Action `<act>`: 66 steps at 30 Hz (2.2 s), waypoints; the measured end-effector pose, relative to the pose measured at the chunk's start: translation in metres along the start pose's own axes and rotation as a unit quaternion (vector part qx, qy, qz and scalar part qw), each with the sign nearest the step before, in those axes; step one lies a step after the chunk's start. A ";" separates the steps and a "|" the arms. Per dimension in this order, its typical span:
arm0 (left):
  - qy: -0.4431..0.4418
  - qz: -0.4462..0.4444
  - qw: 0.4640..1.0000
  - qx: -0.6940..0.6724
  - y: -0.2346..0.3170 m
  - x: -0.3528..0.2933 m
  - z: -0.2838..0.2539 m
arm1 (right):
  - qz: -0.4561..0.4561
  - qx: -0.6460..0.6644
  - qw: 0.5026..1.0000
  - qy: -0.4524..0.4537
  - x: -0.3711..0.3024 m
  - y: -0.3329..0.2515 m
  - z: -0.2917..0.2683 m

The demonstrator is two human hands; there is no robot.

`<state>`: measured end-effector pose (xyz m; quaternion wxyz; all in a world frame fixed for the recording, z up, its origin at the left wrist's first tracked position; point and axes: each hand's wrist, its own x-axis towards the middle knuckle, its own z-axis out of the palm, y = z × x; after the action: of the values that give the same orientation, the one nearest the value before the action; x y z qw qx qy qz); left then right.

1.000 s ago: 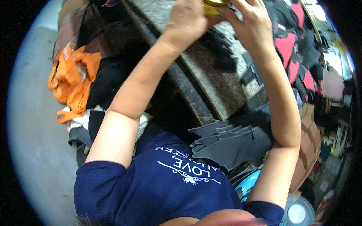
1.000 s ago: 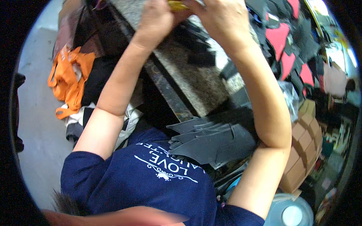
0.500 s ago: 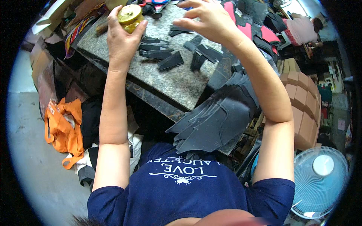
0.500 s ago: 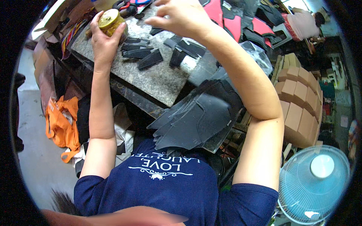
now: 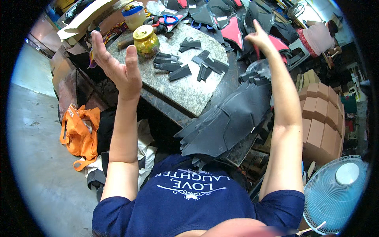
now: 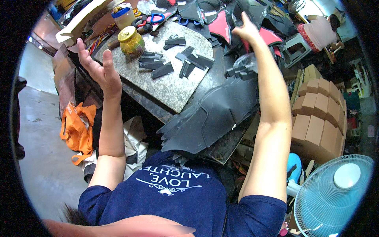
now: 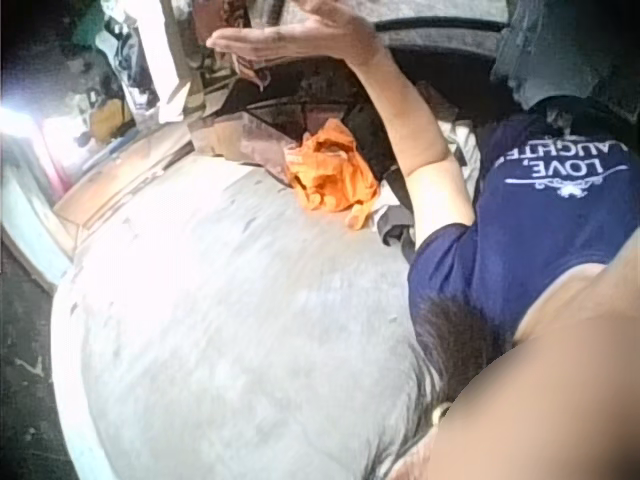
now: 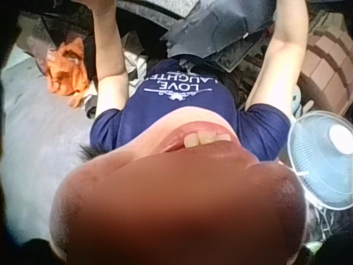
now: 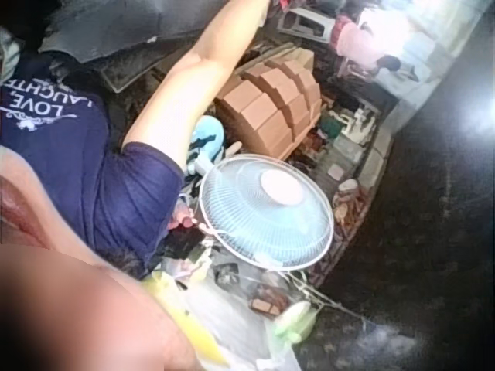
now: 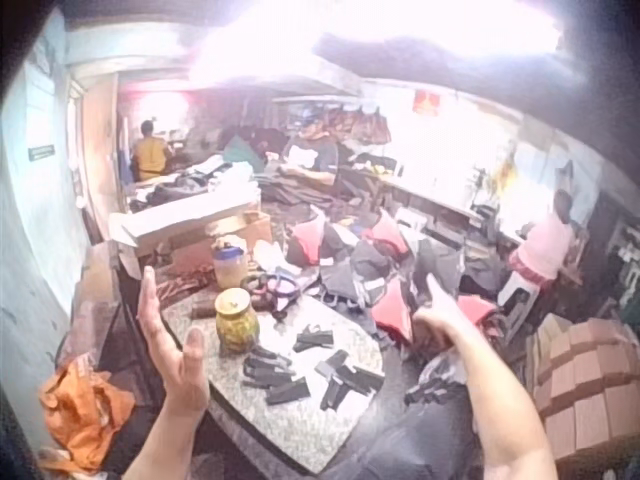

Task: The person repeatedly picks up black rubber shoe parts and small black strips, aligns them, and presses them together by hand. They occasionally reach for a small yellow container on the table, then continue pressing the parts together. The work is performed at a cluttered table with many similar parts and cardboard boxes nearby.

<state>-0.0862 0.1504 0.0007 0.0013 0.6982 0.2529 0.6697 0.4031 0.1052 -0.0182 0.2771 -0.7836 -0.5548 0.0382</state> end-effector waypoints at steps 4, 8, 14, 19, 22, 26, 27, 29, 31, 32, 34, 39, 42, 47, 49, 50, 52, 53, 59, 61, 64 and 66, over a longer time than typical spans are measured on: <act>-0.089 0.001 0.981 -0.174 0.076 -0.004 -0.004 | -0.055 -0.084 0.960 0.261 0.012 0.003 -0.053; -0.276 0.022 0.929 -0.247 0.130 -0.017 0.000 | -0.088 0.118 0.921 0.360 -0.027 -0.044 -0.109; -0.287 -0.361 0.649 -0.606 0.144 -0.026 0.008 | -0.159 0.272 0.925 0.213 -0.215 -0.192 -0.139; -0.281 -0.494 0.533 -0.627 0.122 -0.039 -0.005 | -0.296 -0.060 0.951 0.068 -0.317 -0.252 -0.094; -0.270 -0.528 0.449 -0.668 0.118 -0.053 -0.013 | -0.295 -0.100 0.950 0.027 -0.332 -0.257 -0.079; -0.237 -0.572 0.366 -0.695 0.107 -0.066 -0.018 | -0.287 -0.151 0.946 0.018 -0.341 -0.254 -0.070; -0.220 -0.595 0.331 -0.698 0.104 -0.069 -0.020 | -0.277 -0.158 0.948 0.005 -0.344 -0.253 -0.068; -0.206 -0.588 0.357 -0.695 0.101 -0.071 -0.023 | -0.279 -0.169 0.945 -0.015 -0.345 -0.249 -0.064; -0.200 -0.593 0.386 -0.678 0.100 -0.072 -0.027 | -0.282 -0.179 0.942 -0.022 -0.346 -0.247 -0.061; -0.205 -0.599 0.407 -0.659 0.101 -0.072 -0.030 | -0.283 -0.182 0.941 -0.025 -0.346 -0.246 -0.060; -0.212 -0.613 0.447 -0.616 0.103 -0.071 -0.033 | -0.289 -0.184 0.939 -0.026 -0.344 -0.246 -0.058; -0.186 -0.580 0.466 -0.642 0.105 -0.069 -0.033 | -0.296 -0.170 0.940 -0.013 -0.341 -0.249 -0.052; -0.175 -0.585 0.482 -0.629 0.100 -0.069 -0.032 | -0.287 -0.176 0.941 -0.028 -0.339 -0.248 -0.053; -0.180 -0.563 0.537 -0.602 0.093 -0.068 -0.033 | -0.323 -0.249 0.912 0.048 -0.319 -0.239 -0.065; -0.158 -0.522 0.531 -0.649 0.092 -0.065 -0.032 | -0.355 -0.246 0.900 0.063 -0.305 -0.233 -0.062; -0.155 -0.503 0.517 -0.675 0.091 -0.064 -0.031 | -0.377 -0.237 0.893 0.071 -0.298 -0.230 -0.057; -0.120 -0.548 0.464 -0.686 0.089 -0.062 -0.028 | -0.399 -0.221 0.885 0.088 -0.287 -0.225 -0.046; -0.132 -0.557 0.508 -0.644 0.089 -0.062 -0.026 | -0.404 -0.212 0.885 0.090 -0.284 -0.222 -0.042; -0.121 -0.581 0.631 -0.500 0.086 -0.079 -0.031 | -0.394 -0.216 0.892 0.056 -0.279 -0.212 -0.032; -0.163 -0.588 0.655 -0.445 0.085 -0.085 -0.035 | -0.370 -0.206 0.906 -0.007 -0.277 -0.215 -0.036; -0.294 -0.584 0.704 -0.276 0.075 -0.089 -0.041 | -0.337 -0.141 0.923 -0.122 -0.269 -0.230 -0.047; -0.208 -0.492 0.789 -0.303 0.071 -0.094 -0.029 | -0.330 -0.104 0.930 -0.125 -0.258 -0.244 -0.055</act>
<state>-0.0858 0.0450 -0.0603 0.5946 0.5658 0.3401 0.4590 0.1181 -0.0897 0.0810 0.1196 -0.5694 -0.8132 -0.0160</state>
